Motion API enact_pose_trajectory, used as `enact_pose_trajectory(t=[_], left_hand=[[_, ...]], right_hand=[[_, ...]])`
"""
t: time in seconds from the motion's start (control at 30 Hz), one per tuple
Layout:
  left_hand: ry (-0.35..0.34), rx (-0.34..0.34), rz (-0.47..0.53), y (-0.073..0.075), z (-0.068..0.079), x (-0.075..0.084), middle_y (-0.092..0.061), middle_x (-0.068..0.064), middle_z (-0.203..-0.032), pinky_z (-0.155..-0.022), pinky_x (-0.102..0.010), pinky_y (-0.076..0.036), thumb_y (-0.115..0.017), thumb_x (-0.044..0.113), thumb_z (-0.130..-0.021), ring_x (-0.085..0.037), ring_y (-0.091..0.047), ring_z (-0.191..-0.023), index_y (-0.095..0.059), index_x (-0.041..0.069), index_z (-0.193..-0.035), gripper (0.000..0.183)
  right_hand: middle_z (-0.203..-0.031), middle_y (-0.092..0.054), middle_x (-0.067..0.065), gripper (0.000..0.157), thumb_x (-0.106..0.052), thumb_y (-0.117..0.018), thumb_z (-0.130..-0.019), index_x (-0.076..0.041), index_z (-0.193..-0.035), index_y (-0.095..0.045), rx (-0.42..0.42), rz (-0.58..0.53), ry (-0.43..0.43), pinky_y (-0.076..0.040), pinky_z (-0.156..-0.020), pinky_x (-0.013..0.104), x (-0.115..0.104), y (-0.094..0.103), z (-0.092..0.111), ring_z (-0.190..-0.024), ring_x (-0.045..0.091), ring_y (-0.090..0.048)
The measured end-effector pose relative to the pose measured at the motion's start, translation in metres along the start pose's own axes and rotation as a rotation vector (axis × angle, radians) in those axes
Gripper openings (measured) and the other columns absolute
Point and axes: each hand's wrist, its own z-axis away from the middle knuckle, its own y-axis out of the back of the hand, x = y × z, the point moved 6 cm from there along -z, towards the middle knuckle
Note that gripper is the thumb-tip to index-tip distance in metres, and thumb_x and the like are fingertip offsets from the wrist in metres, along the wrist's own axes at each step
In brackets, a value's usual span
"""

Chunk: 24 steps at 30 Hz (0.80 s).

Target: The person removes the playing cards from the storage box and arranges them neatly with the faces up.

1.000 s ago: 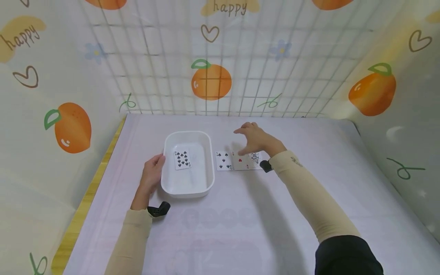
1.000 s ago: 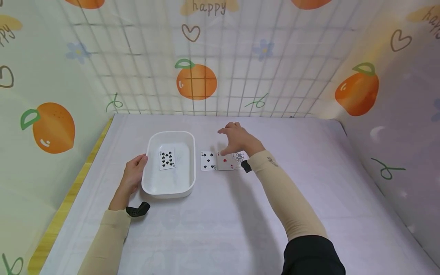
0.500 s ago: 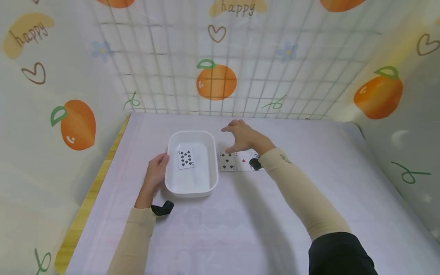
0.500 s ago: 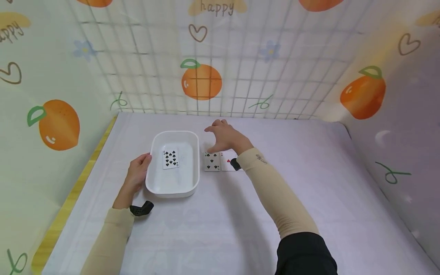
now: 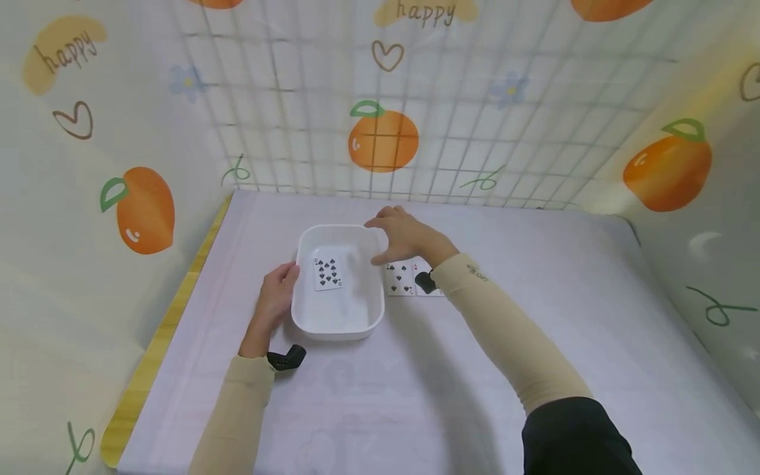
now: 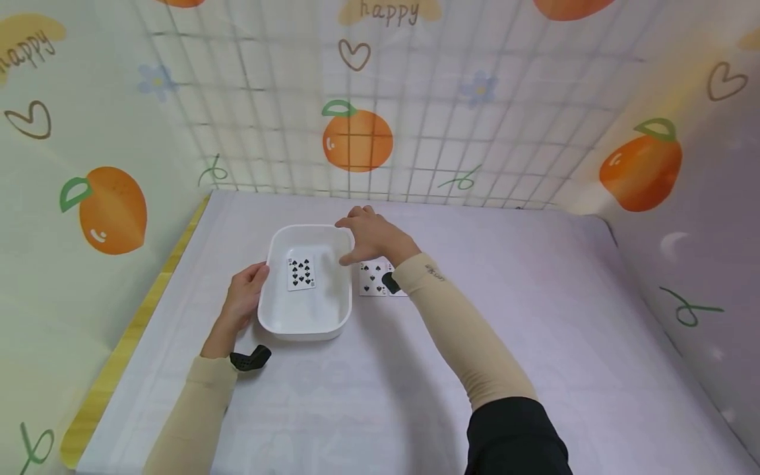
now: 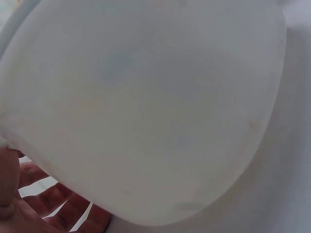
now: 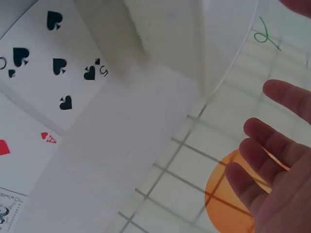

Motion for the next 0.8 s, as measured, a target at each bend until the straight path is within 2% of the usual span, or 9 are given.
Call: enact_pose_trajectory(t=[0.3,0.53,0.8], left_hand=[[-0.009,0.002,0.015,0.0,0.0,0.001,-0.055,-0.013,-0.139,-0.098,-0.045,-0.049,-0.045,0.041,-0.105,-0.029,-0.056,-0.121,-0.048,0.011,-0.146,0.051],[-0.003,0.013,0.014,0.0,-0.002,-0.001,-0.056,-0.013,-0.138,-0.099,-0.046,-0.047,-0.045,0.04,-0.105,-0.03,-0.056,-0.121,-0.05,0.011,-0.144,0.049],[-0.008,0.013,0.03,0.001,-0.002,0.0,-0.056,-0.013,-0.137,-0.098,-0.046,-0.048,-0.046,0.039,-0.105,-0.029,-0.056,-0.12,-0.051,0.011,-0.143,0.048]], right_hand=[[-0.143,-0.045,0.012,0.076,-0.042,-0.078,-0.076,-0.014,-0.142,-0.054,0.01,-0.009,0.019,-0.039,-0.104,0.057,-0.013,0.0,-0.011,-0.13,0.033,-0.036],[-0.142,-0.046,0.013,0.078,-0.045,-0.077,-0.077,-0.012,-0.143,-0.053,-0.012,0.008,0.068,-0.04,-0.104,0.051,-0.025,-0.002,-0.019,-0.127,0.031,-0.037],[-0.142,-0.046,0.012,0.076,-0.042,-0.077,-0.077,-0.013,-0.143,-0.053,-0.028,-0.006,0.071,-0.044,-0.1,0.052,-0.042,-0.004,-0.029,-0.125,0.029,-0.038]])
